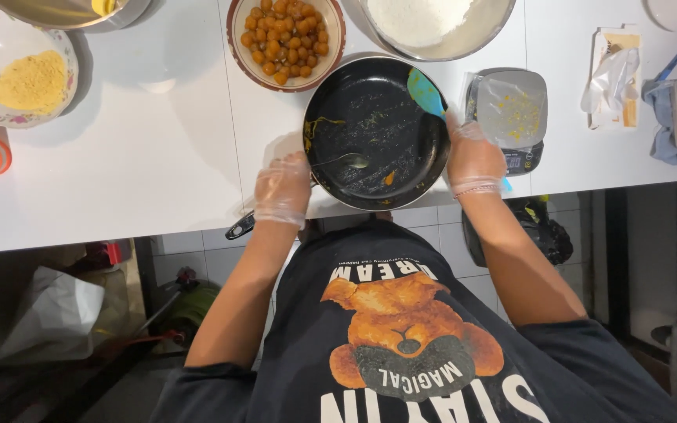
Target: Portioning dough using a digital scale and rolling it into small balls by hand for pineapple jam cookies.
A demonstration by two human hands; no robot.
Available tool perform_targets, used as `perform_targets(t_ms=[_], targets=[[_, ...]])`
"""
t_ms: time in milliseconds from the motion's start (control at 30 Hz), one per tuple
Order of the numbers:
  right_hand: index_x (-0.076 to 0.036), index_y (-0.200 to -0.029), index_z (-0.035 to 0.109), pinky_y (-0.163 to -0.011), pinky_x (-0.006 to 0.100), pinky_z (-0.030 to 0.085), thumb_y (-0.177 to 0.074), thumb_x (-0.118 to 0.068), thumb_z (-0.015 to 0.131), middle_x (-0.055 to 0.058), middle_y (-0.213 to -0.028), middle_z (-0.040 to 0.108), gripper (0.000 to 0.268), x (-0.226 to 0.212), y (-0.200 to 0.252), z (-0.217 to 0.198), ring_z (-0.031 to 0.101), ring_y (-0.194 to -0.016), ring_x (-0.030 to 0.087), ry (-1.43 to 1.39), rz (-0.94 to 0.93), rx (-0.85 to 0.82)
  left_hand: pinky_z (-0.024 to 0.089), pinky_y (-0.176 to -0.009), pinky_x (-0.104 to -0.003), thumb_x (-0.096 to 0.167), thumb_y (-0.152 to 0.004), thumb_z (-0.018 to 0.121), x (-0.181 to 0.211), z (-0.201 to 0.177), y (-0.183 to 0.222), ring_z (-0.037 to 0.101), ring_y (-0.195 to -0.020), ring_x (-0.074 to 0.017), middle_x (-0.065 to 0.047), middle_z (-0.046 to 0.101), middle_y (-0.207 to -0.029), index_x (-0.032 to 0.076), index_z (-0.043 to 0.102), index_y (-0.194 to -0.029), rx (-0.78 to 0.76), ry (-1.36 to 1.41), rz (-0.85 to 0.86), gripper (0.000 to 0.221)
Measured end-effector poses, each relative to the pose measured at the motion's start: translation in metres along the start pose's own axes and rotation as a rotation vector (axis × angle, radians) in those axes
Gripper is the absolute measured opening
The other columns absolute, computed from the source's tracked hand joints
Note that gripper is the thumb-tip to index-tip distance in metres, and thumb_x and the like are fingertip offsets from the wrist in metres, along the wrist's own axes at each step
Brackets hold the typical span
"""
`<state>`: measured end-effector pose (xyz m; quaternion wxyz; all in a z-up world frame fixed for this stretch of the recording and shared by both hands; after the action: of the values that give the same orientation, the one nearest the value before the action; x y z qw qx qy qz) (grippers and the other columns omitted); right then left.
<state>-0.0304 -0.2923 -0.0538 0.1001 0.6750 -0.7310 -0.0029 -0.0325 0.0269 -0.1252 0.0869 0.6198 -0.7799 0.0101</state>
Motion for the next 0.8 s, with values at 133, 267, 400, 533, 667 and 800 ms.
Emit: perform_targets(t_ms=[133,267,400,533,667,800], targets=[[-0.03,-0.155,0.051,-0.073,0.045,0.064,-0.097,-0.009,0.062,0.01,-0.103,0.072,0.062,-0.008,-0.012,0.03,0.075,-0.085,0.031,0.043,-0.095,0.087,0.05,-0.081,-0.053,0.041,-0.107,0.033,-0.026,-0.081,0.058,0.071,-0.09,-0.0379,-0.016,0.07,-0.088,0.014,0.066,-0.104,-0.131,0.407,-0.569,0.043],[-0.023,-0.164,0.034,-0.077,0.046,0.064,-0.09,-0.012,0.069,0.011,-0.107,0.068,0.083,-0.052,0.017,0.026,0.073,-0.09,0.031,-0.043,-0.298,-0.059,0.055,-0.076,-0.052,0.016,-0.107,0.043,-0.041,-0.086,0.118,0.071,-0.087,-0.0396,-0.008,0.073,-0.094,0.014,0.046,-0.096,0.188,0.597,-0.751,0.012],[-0.02,-0.161,0.038,-0.077,0.045,0.063,-0.092,-0.012,0.063,0.007,-0.103,0.067,0.074,-0.076,0.049,0.023,0.072,-0.089,0.03,-0.116,-0.414,-0.141,0.056,-0.065,-0.028,0.03,-0.112,0.043,-0.035,-0.002,0.141,0.071,-0.065,-0.012,0.017,0.071,-0.068,0.025,0.046,-0.088,0.418,0.611,-0.971,0.024],[-0.016,-0.119,0.07,-0.06,0.033,0.058,-0.099,-0.02,0.062,0.001,-0.078,0.067,0.022,-0.076,0.055,-0.01,0.07,-0.066,0.021,-0.071,-0.617,0.178,0.055,-0.046,-0.022,0.022,-0.111,0.043,-0.026,0.017,0.149,0.067,-0.053,-0.011,0.001,0.074,-0.072,0.018,0.044,-0.093,0.643,1.004,-1.072,0.018],[-0.012,-0.141,0.061,-0.069,0.057,0.059,-0.097,-0.001,0.05,0.015,-0.099,0.071,0.048,-0.042,0.034,-0.021,0.072,-0.083,0.042,-0.189,-0.589,-0.107,0.048,-0.045,-0.024,0.025,-0.112,0.044,-0.031,0.021,0.157,0.06,-0.047,-0.0145,0.002,0.072,-0.066,0.019,0.044,-0.09,0.621,0.865,-1.007,0.022],[-0.036,-0.166,0.029,-0.077,0.053,0.063,-0.098,-0.006,0.046,0.007,-0.111,0.068,0.076,-0.005,-0.028,0.001,0.075,-0.093,0.034,0.073,-0.395,-0.277,0.049,-0.05,-0.027,0.025,-0.113,0.042,-0.028,0.009,0.156,0.061,-0.05,-0.0176,0.004,0.071,-0.064,0.019,0.044,-0.092,0.582,0.745,-0.976,0.022]])
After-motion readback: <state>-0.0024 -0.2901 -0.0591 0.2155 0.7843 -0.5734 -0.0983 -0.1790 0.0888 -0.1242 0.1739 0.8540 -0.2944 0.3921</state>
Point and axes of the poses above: each hand's wrist, its own y-axis away from the middle knuckle, its own z-axis out of the palm, x = y × z, the point moved 2 cm from there along -y, towards the middle knuckle
